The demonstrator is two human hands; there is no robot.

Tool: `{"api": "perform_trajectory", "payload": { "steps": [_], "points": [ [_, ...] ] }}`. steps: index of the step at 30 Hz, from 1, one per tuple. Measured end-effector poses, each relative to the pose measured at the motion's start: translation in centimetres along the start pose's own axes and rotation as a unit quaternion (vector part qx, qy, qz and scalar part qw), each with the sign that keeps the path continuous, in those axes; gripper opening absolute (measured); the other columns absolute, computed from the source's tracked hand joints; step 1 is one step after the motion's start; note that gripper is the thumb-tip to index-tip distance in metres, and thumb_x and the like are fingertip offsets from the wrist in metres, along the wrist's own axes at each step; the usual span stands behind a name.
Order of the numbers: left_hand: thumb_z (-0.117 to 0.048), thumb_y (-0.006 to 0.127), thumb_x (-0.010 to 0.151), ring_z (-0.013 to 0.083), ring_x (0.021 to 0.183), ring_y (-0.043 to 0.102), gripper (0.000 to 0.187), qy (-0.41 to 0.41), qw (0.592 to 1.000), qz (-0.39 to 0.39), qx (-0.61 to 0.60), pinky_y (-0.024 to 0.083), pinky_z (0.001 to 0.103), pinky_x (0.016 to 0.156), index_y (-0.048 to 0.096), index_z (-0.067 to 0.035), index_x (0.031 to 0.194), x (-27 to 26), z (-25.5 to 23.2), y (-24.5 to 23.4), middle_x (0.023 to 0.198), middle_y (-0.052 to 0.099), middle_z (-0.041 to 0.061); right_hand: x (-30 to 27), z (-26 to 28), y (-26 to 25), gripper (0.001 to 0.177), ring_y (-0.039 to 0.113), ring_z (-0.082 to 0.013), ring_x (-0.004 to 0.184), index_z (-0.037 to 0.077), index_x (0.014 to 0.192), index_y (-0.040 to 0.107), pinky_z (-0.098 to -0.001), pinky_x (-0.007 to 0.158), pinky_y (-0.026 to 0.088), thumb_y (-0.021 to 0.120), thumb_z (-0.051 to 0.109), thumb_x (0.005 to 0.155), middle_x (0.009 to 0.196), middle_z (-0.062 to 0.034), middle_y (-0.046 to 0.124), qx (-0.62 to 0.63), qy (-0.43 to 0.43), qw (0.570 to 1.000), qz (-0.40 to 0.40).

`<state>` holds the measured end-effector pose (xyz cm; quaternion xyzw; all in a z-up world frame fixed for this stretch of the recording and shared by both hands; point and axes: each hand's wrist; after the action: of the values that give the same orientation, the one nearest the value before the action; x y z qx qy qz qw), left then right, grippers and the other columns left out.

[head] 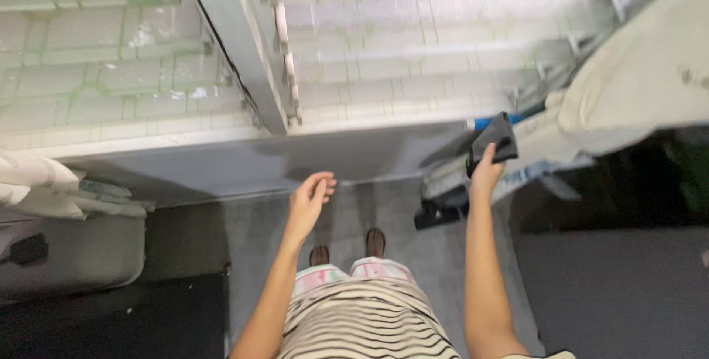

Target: The person wipes the glass slats of a jalousie window using a black cloth by hand, cleaning both sides of the slats and moving the curtains aside to reach different parts of the window.

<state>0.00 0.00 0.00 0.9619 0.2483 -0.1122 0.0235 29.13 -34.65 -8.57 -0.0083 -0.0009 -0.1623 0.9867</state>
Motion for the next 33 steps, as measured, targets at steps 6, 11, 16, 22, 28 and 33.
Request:
{"api": "perform_trajectory", "payload": {
  "steps": [6,11,16,22,28,33],
  "points": [
    [-0.021,0.053,0.104,0.0134,0.098,0.071,0.029,-0.03,0.994,-0.075,-0.078,0.058,0.029,0.083,0.071,-0.006,0.122,-0.6,1.0,0.4,0.109,0.076,0.005,1.4,-0.8,13.5,0.043,0.053,-0.0464,0.128,-0.011,0.134,0.054,-0.0572,0.11,0.034,0.052,0.005,0.095,0.129,-0.0291,0.061,-0.261,-0.294,0.918,0.051],
    [-0.021,0.053,0.105,0.0136,0.097,0.071,0.029,-0.036,0.99,-0.122,-0.061,0.058,0.03,0.082,0.071,-0.006,0.121,0.1,0.7,0.6,0.11,0.077,0.005,-10.0,0.3,22.8,0.06,0.044,-0.0361,0.147,0.011,0.134,0.06,-0.0537,0.129,0.024,0.055,-0.009,0.078,0.148,-0.0154,0.056,-0.293,-0.327,0.826,0.352],
    [-0.022,0.052,0.105,0.0129,0.099,0.07,0.03,-0.03,0.99,-0.13,-0.051,0.057,0.029,0.083,0.071,-0.007,0.122,2.4,-0.3,2.0,0.111,0.076,0.005,-14.4,4.8,25.1,0.084,0.035,-0.0371,0.147,0.007,0.147,0.047,-0.052,0.122,0.023,0.061,-0.013,0.066,0.153,-0.0173,0.049,-0.22,-0.372,0.738,0.518],
    [-0.023,0.052,0.105,0.0137,0.097,0.071,0.03,-0.018,0.994,-0.091,-0.057,0.057,0.029,0.083,0.071,-0.006,0.122,5.6,-0.8,5.3,0.109,0.076,0.005,-4.9,4.8,17.8,0.068,0.05,-0.035,0.135,0.013,0.138,0.061,-0.0446,0.116,0.038,0.06,-0.01,0.073,0.139,-0.0116,0.062,-0.275,-0.376,0.786,0.406],
    [-0.02,0.052,0.105,0.0138,0.095,0.07,0.028,0.002,0.997,-0.053,-0.046,0.056,0.028,0.081,0.07,-0.005,0.121,9.2,-1.6,7.7,0.108,0.076,0.006,11.4,2.2,6.4,0.048,0.04,-0.043,0.142,0.001,0.142,0.053,-0.0538,0.121,0.024,0.062,0.019,0.099,0.15,-0.0257,0.047,-0.357,-0.362,0.826,0.243],
    [-0.019,0.052,0.105,0.0136,0.094,0.072,0.027,0.018,0.998,-0.055,-0.032,0.057,0.028,0.081,0.07,-0.005,0.119,10.1,-2.5,8.2,0.106,0.077,0.006,15.3,1.3,5.0,0.05,0.033,-0.0431,0.15,0.0,0.143,0.055,-0.058,0.121,0.016,0.05,0.029,0.102,0.156,-0.0259,0.044,-0.368,-0.296,0.854,0.221]
  ]
}}
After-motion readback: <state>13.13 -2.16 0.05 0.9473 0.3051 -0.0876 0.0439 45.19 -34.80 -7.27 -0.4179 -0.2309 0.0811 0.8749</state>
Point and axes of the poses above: each hand's wrist, its own x-axis towards the middle knuckle, its own y-axis out of the palm, z = x × y
